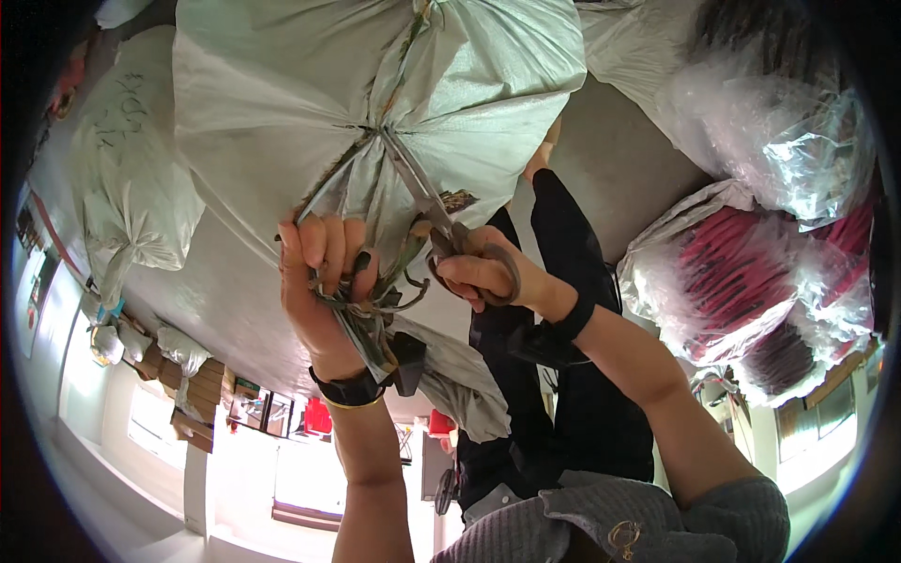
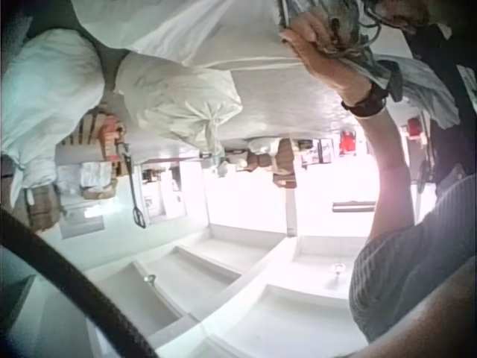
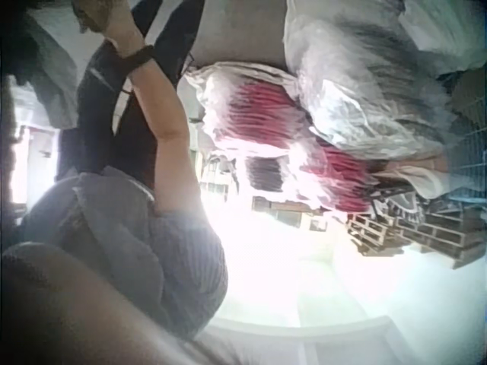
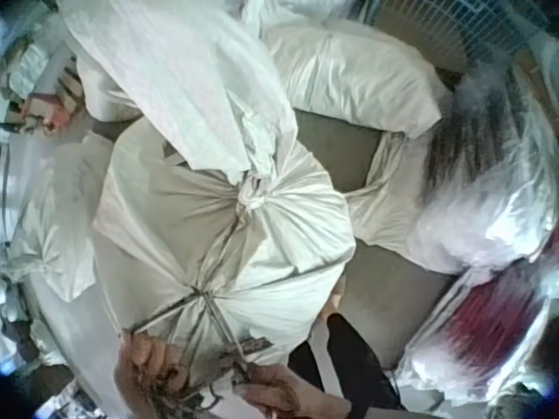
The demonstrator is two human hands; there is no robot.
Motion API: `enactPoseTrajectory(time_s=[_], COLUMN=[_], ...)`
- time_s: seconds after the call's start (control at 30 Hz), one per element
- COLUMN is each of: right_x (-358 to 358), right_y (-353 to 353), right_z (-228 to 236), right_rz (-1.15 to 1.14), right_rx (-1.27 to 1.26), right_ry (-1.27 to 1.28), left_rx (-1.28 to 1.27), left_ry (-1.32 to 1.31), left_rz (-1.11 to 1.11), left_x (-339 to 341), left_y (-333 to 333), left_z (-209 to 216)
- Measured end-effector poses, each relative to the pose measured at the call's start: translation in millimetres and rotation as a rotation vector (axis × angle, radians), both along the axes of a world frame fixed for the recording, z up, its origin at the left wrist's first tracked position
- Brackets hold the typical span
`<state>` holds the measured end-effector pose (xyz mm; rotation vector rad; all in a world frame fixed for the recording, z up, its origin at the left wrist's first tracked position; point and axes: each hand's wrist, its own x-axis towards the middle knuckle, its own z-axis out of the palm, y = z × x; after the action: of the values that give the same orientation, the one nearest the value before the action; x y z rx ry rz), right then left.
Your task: The person uses scissors to cut the ties and ropes securing several large white sacks in a warehouse. They walk between the sacks, cut the bindings, and remove the loose ties.
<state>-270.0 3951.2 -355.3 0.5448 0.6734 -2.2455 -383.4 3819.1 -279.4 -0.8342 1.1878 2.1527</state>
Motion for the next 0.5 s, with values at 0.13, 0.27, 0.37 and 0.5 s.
enactPoseTrajectory(time_s=[0.13,0.27,0.37,0.5], right_x=[4.3,4.6,2.5,-0.6], right_y=[-4.5,-21.9,-26.9,-29.5], right_z=[-11.4,-5.1,-17.7,-24.7], right_rz=[-0.134,-0.188,-0.181,-0.211], right_rx=[-0.084,-0.085,-0.042,0.092], right_ry=[0.065,0.036,0.079,0.096], left_rx=[-0.352,-0.389,-0.396,-0.360], left_ry=[-0.128,0.118,0.129,0.112], left_rz=[-0.202,-0.571,-0.625,-0.582], left_x=[24.8,41.5,39.8,40.7], left_y=[-0.7,-7.6,-5.7,-8.0], left_z=[8.8,0.3,-3.2,-5.4])
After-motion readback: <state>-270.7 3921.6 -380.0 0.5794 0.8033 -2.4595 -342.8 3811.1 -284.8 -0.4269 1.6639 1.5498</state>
